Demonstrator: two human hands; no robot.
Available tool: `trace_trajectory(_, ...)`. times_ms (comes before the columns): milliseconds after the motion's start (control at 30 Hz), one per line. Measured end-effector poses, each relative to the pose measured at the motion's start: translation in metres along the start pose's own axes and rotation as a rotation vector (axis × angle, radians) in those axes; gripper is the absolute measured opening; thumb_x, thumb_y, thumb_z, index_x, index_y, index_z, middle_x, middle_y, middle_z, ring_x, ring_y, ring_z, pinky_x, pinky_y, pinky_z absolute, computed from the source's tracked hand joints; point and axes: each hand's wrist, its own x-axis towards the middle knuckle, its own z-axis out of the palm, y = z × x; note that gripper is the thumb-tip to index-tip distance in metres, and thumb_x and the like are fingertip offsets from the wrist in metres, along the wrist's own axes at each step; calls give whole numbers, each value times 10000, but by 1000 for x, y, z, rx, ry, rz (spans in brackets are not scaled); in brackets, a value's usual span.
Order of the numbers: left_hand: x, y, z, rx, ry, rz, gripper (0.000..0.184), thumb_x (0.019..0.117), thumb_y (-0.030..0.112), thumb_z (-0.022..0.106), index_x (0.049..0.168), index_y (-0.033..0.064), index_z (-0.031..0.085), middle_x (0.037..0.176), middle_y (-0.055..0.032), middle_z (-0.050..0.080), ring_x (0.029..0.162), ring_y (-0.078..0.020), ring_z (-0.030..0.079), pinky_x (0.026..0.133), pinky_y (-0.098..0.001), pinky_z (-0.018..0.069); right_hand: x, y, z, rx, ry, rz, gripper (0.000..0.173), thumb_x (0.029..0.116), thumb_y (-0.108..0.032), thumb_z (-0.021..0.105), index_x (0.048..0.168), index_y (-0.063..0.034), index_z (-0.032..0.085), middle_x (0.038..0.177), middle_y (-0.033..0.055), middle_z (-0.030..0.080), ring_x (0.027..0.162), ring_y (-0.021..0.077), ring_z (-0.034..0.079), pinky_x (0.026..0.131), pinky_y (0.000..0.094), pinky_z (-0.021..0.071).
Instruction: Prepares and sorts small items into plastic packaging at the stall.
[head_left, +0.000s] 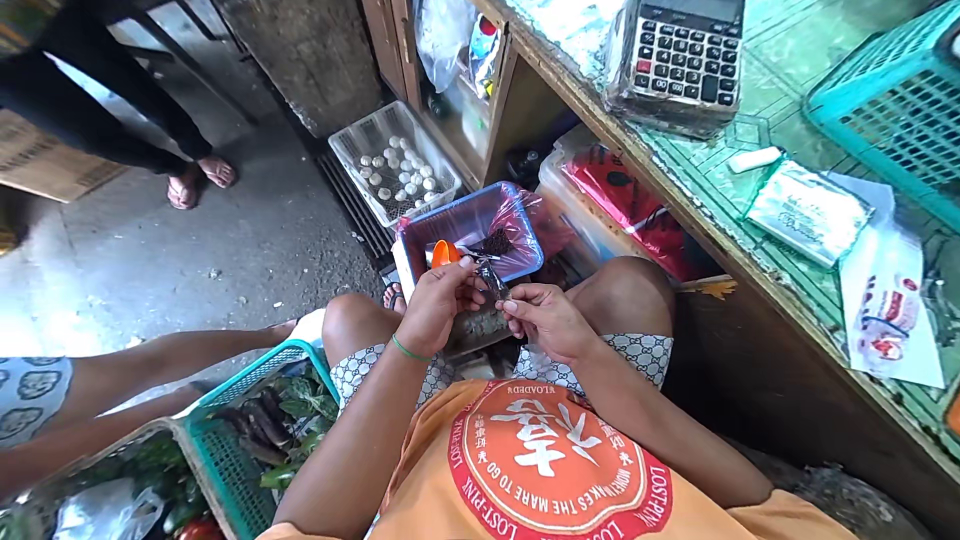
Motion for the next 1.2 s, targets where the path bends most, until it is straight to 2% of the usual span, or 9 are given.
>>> trace_trajectory(133,1,-6,2,46,53,62,65,954,47,669,926,-6,692,810,-99,696,727,-158,674,730,-314,589,1,7,2,-6,-11,-19,137,988,-59,602,938,-9,720,861,50,715,684,102,655,672,265,584)
trace_trajectory(333,5,-8,5,65,102,94,89,955,55,660,874,18,664,776,-85,678,694,-148,651,707,-305,576,0,7,1,-6,-14,-47,158,998,-61,580,943,-11,719,853,47,710,669,96,644,654,255,577)
trace_trajectory(433,5,-10,5,33,86,81,101,984,69,638,921,-1,677,796,-99,684,702,-152,658,722,-313,585,3,7,4,6,31,-15,160,998,-78,569,946,-27,710,664,-39,544,508,23,429,478,182,367)
trace_trajectory(567,1,-9,3,12,66,83,179,1032,110,578,957,-11,687,807,-102,696,727,-162,675,744,-324,592,7,8,5,-1,80,-32,155,1005,-104,593,957,-25,718,583,-67,456,457,12,370,442,179,338)
trace_trajectory(700,0,-8,1,1,86,79,211,1048,118,554,956,-19,685,804,-113,701,727,-168,684,735,-322,597,7,9,5,-6,88,-49,150,995,-101,610,966,-20,733,582,-67,471,456,9,374,440,178,336)
trace_trajectory(867,2,2,-2,32,157,45,529,1132,342,323,1039,-25,693,862,-109,705,742,-165,677,723,-311,585,7,9,3,9,91,-45,156,998,-99,603,973,-14,731,576,-63,475,450,10,374,439,178,343)
trace_trajectory(933,3,2,-3,133,105,82,418,1109,295,419,1039,-14,691,874,-105,712,771,-168,692,755,-324,595,7,8,2,10,92,-41,156,1000,-101,603,975,-16,731,578,-64,470,451,10,371,439,178,340)
trace_trajectory(1033,3,4,1,242,52,84,155,979,118,671,891,-6,695,786,-89,714,723,-156,693,725,-305,596,7,9,1,4,69,-42,156,1002,-109,601,970,-27,730,591,-69,484,457,5,375,441,176,338)
trace_trajectory(1200,14,8,4,151,79,-16,289,1040,143,587,805,-9,660,679,-82,668,608,-130,646,618,-258,561,6,6,1,5,35,-93,154,995,-103,612,980,-29,746,650,-52,574,476,-6,399,455,169,351)
